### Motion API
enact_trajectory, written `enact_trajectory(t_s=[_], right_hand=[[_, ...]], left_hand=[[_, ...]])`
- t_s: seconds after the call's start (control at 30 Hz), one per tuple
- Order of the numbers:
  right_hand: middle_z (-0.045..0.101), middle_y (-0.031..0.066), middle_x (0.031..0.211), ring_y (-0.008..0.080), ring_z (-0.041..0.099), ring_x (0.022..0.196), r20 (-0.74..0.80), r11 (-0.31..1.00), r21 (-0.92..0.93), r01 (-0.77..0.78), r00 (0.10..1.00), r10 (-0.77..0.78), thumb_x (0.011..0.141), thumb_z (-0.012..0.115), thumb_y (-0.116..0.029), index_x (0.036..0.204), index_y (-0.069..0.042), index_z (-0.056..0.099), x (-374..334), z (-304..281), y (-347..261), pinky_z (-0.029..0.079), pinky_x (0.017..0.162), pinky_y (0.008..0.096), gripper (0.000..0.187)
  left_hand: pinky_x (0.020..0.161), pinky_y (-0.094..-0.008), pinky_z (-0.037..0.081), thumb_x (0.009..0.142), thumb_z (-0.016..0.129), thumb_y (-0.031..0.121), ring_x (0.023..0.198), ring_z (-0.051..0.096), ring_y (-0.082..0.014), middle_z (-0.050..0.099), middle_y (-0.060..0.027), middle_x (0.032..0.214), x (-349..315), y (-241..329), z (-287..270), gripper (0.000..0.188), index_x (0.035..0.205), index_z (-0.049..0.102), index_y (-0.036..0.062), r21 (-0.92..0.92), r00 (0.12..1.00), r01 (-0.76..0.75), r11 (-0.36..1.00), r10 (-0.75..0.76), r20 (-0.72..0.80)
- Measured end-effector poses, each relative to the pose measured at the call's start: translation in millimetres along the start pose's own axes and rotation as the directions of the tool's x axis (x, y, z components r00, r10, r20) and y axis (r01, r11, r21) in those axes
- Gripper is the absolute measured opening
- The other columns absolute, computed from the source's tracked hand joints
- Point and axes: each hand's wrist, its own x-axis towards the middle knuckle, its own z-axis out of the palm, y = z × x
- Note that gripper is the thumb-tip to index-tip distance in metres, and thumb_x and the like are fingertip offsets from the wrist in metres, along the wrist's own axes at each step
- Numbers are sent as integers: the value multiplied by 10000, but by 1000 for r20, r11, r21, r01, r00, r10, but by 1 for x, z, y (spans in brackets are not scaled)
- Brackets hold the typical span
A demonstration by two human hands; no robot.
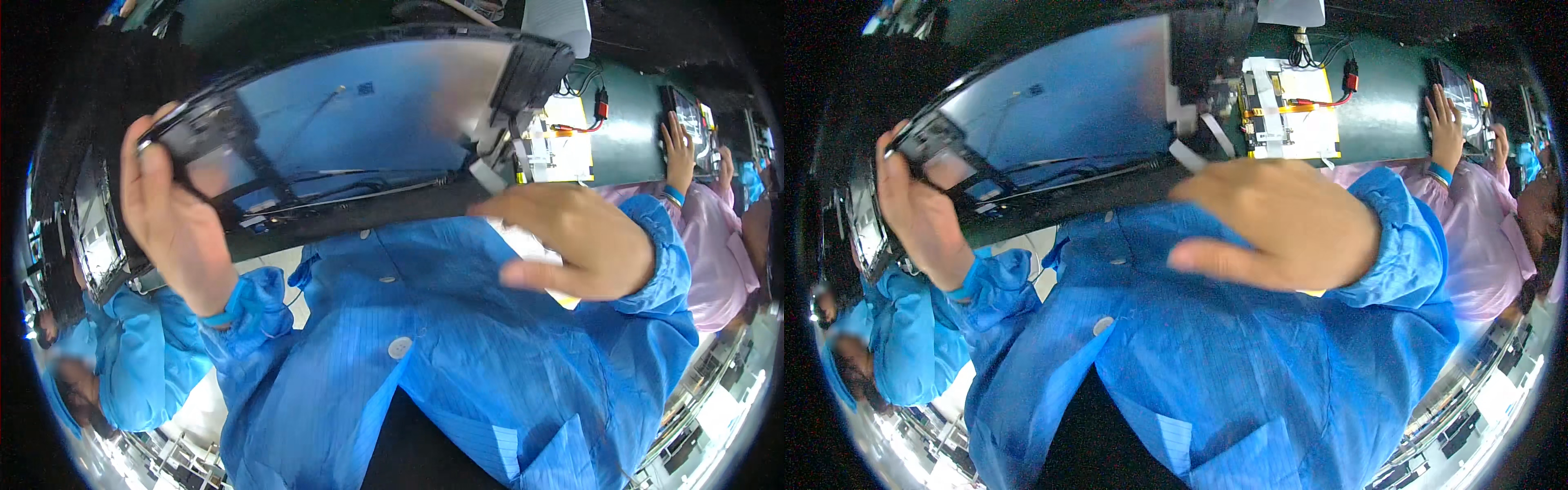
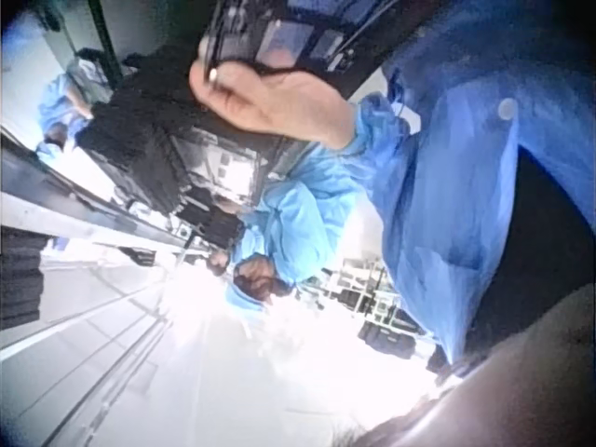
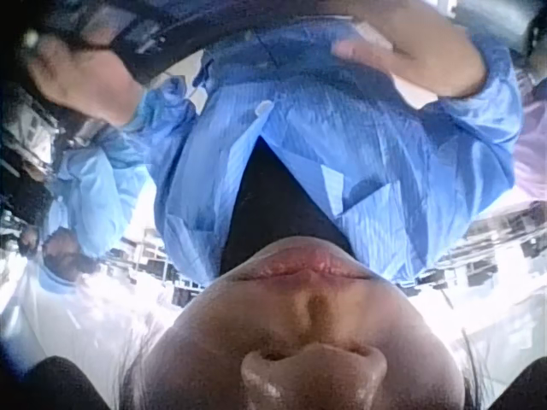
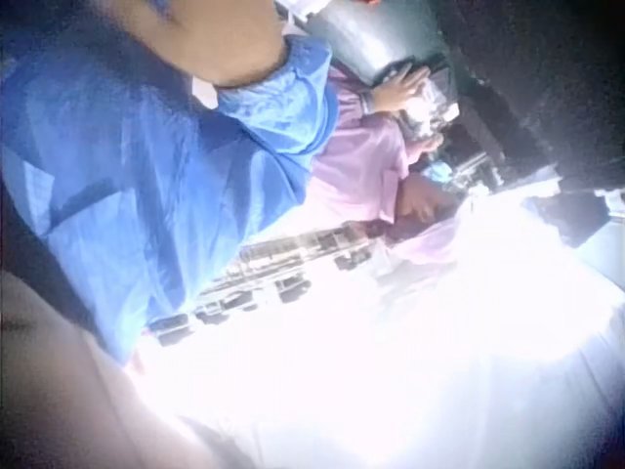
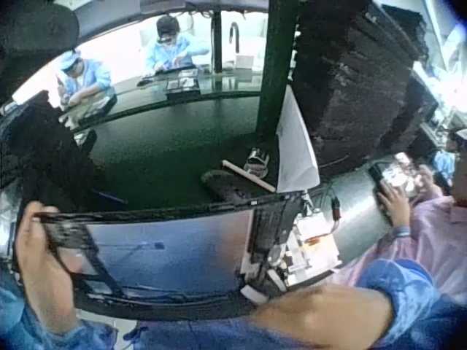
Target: The person tests tablet screens and components by connecting ribbon cables to a testing board, running touchscreen diagnostic tests by hand, marking components with a pen, and repeating the procedure on tablets taken from a stack.
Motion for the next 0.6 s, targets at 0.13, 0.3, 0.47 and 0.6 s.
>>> enact_trajectory(t_s=[0.13, 0.3, 0.47, 0.6], right_hand=[[532, 228, 1180, 377, 563, 1018, -254, 840, 477, -259, 875, 413, 907, 442, -478, 1254, 57, 424, -4, 16, 16, 469, 854, 415, 638], [397, 203, 1363, 354, 450, 1206, -318, -267, 884, 383, 913, 257, 929, 337, -520, 1292, 56, 374, 9, 24, 49, 374, 1008, 433, 682], [609, 160, 1112, 276, 551, 1090, -467, 117, 880, 460, 795, 388, 906, 499, -322, 1202, 0, 498, -13, 41, 120, 416, 970, 411, 438], [634, 133, 1039, 241, 602, 962, -268, -119, 889, 441, 715, 646, 879, 507, -147, 1128, 3, 571, 9, 25, 89, 474, 878, 319, 297]], left_hand=[[825, -354, 520, 946, 466, 239, 959, 594, -253, 555, -205, 1097, -2, 29, -23, 401, 1246, 419, -23, 131, 884, -463, 876, 468, -5], [683, -400, 534, 892, 519, 165, 804, 610, -298, 568, -166, 949, 0, 30, -57, 299, 1141, 451, 15, -85, 389, -865, 495, 767, 511], [627, -386, 585, 781, 590, 77, 752, 675, -311, 654, -126, 902, -15, 35, 11, 171, 944, 557, 39, -553, 225, -547, 629, 746, 626], [595, -353, 581, 782, 583, 77, 716, 673, -285, 667, -136, 885, -23, 24, -13, 163, 943, 576, 54, -460, 148, -718, 522, 760, 633]])
